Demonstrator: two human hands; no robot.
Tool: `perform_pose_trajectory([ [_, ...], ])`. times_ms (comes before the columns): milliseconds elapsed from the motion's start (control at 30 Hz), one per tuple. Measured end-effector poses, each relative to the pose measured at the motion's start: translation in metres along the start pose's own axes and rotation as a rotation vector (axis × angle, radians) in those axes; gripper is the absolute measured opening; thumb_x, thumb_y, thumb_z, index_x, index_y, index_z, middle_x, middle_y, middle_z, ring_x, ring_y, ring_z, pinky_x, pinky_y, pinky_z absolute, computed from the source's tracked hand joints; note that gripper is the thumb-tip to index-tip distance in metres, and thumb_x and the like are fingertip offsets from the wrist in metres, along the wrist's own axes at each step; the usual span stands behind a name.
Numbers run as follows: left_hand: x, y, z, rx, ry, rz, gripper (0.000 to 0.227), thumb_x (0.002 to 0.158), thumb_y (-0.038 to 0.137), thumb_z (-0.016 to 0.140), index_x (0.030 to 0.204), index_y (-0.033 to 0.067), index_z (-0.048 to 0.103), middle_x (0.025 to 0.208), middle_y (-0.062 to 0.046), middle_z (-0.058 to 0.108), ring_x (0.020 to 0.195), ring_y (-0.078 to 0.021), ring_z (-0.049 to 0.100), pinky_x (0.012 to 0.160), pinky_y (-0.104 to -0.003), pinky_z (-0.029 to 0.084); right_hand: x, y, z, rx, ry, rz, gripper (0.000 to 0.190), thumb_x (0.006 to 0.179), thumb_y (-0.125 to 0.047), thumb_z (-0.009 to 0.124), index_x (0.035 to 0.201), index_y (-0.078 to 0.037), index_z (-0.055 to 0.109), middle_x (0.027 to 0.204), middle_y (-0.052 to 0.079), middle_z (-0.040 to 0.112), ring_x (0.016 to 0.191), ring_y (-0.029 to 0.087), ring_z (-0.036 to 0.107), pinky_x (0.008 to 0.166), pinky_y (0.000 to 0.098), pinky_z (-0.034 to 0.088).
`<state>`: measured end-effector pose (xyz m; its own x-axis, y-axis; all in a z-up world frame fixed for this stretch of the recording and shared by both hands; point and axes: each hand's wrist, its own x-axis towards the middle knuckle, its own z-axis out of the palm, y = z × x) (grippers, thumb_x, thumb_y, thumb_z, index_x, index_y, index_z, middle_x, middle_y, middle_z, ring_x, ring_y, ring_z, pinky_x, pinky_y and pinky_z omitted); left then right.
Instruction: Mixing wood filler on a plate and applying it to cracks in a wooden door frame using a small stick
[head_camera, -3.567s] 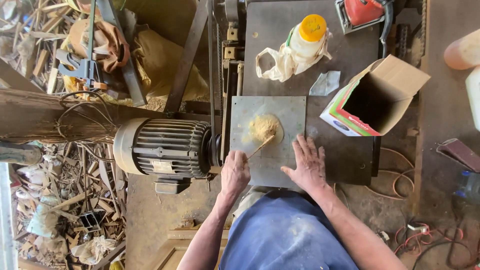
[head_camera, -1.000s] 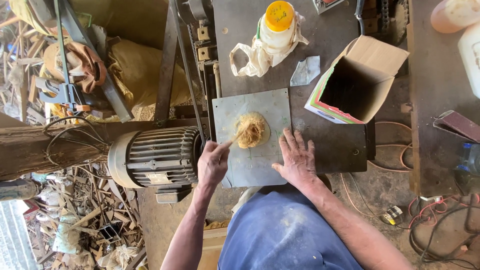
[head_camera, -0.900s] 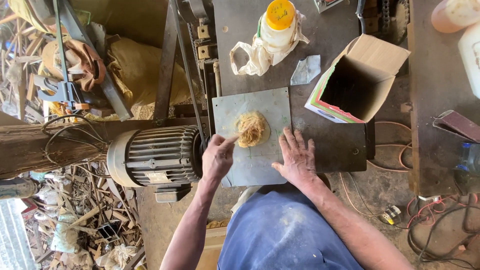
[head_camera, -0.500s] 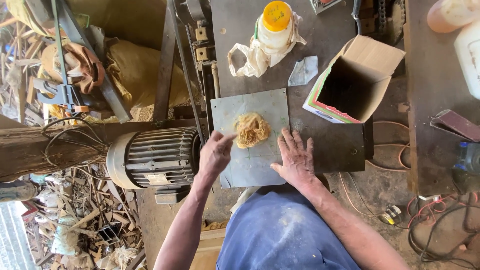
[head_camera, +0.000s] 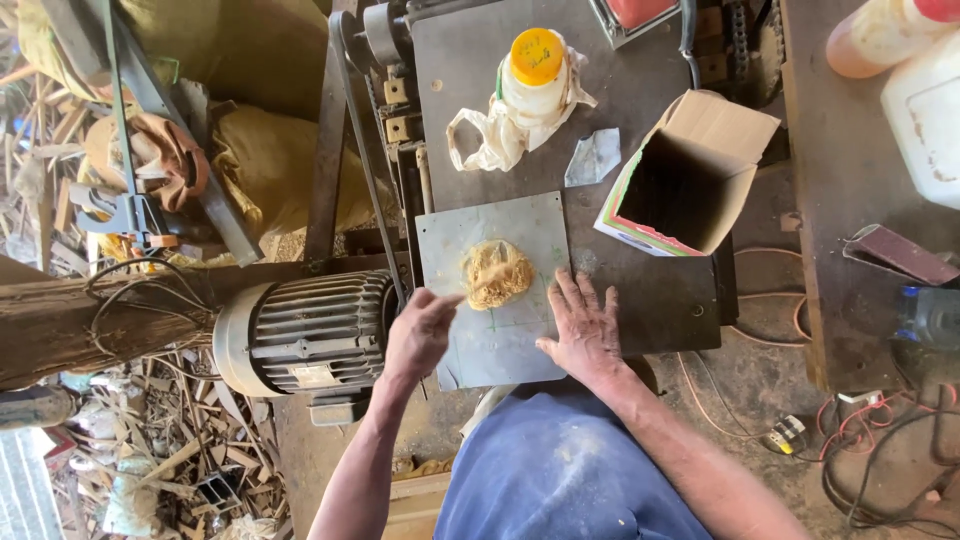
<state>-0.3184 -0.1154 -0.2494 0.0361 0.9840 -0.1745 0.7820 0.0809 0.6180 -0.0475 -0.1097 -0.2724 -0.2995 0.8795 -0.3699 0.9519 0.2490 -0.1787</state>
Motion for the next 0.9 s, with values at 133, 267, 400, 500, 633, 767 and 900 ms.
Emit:
perform_pose_trajectory([
  [133,0.005,-0.027,0.003,-0.014,0.12,-0.046,0.022,0.099,0.02,0.064,0.116,0.0249,0.077,0.09,-0.005,0.059,0.078,-0.0291,0.07,0.068,-0.042,0.06,0.0,0.0,-0.001,0.013,0.02,-0.006,0.094,0.07,-0.057,0.084,0.146,-0.013,0.049,0.166,0.006,0.031,0.149,0.032,0.034,0.114,0.0666,0.033],
  [267,-0.01,-0.014,0.01,-0.099,0.054,-0.034,0.023,0.1,0.016,0.062,0.115,0.0183,0.079,0.084,-0.007,0.058,0.072,-0.0267,0.068,0.065,-0.042,0.06,0.001,0.001,0.002,0.005,0.037,-0.017,0.094,0.071,-0.058,0.083,0.146,-0.014,0.049,0.166,0.006,0.032,0.15,0.031,0.033,0.114,0.0659,0.033],
  [400,-0.024,0.015,0.017,-0.104,0.084,0.026,0.022,0.095,0.016,0.068,0.111,0.0252,0.08,0.077,-0.004,0.058,0.069,-0.027,0.071,0.062,-0.036,0.06,0.001,0.0,0.004,-0.006,0.05,-0.012,0.094,0.069,-0.058,0.084,0.144,-0.014,0.05,0.165,0.006,0.033,0.15,0.031,0.034,0.113,0.0662,0.033],
  [500,-0.017,0.025,0.039,-0.115,0.105,0.037,0.015,0.095,0.016,0.07,0.104,0.0224,0.08,0.073,-0.003,0.059,0.063,-0.0229,0.069,0.058,-0.035,0.058,0.001,0.002,0.007,0.007,0.054,-0.022,0.093,0.07,-0.057,0.084,0.145,-0.014,0.05,0.165,0.008,0.033,0.15,0.032,0.033,0.112,0.0674,0.033],
  [633,-0.018,0.009,0.036,-0.174,0.196,0.007,0.015,0.094,0.011,0.071,0.102,0.0175,0.081,0.073,-0.004,0.062,0.064,-0.0209,0.07,0.058,-0.031,0.058,0.0,0.002,0.005,-0.003,0.055,-0.016,0.092,0.07,-0.058,0.083,0.145,-0.014,0.05,0.165,0.007,0.033,0.15,0.031,0.033,0.113,0.0672,0.033],
  [767,-0.025,0.033,0.032,-0.2,0.163,-0.027,0.018,0.093,0.007,0.069,0.106,0.0141,0.08,0.075,-0.007,0.065,0.065,-0.0211,0.069,0.06,-0.033,0.058,0.0,0.002,0.007,0.014,0.045,-0.001,0.094,0.069,-0.058,0.083,0.145,-0.014,0.05,0.166,0.006,0.032,0.15,0.031,0.032,0.114,0.0674,0.032],
  [900,-0.008,0.038,0.053,-0.11,0.104,-0.019,0.024,0.098,0.006,0.062,0.115,0.0148,0.077,0.077,-0.008,0.065,0.063,-0.0197,0.065,0.061,-0.031,0.059,0.0,0.002,0.003,0.003,0.018,-0.012,0.092,0.071,-0.059,0.082,0.145,-0.014,0.051,0.166,0.005,0.032,0.151,0.031,0.031,0.115,0.0666,0.031],
])
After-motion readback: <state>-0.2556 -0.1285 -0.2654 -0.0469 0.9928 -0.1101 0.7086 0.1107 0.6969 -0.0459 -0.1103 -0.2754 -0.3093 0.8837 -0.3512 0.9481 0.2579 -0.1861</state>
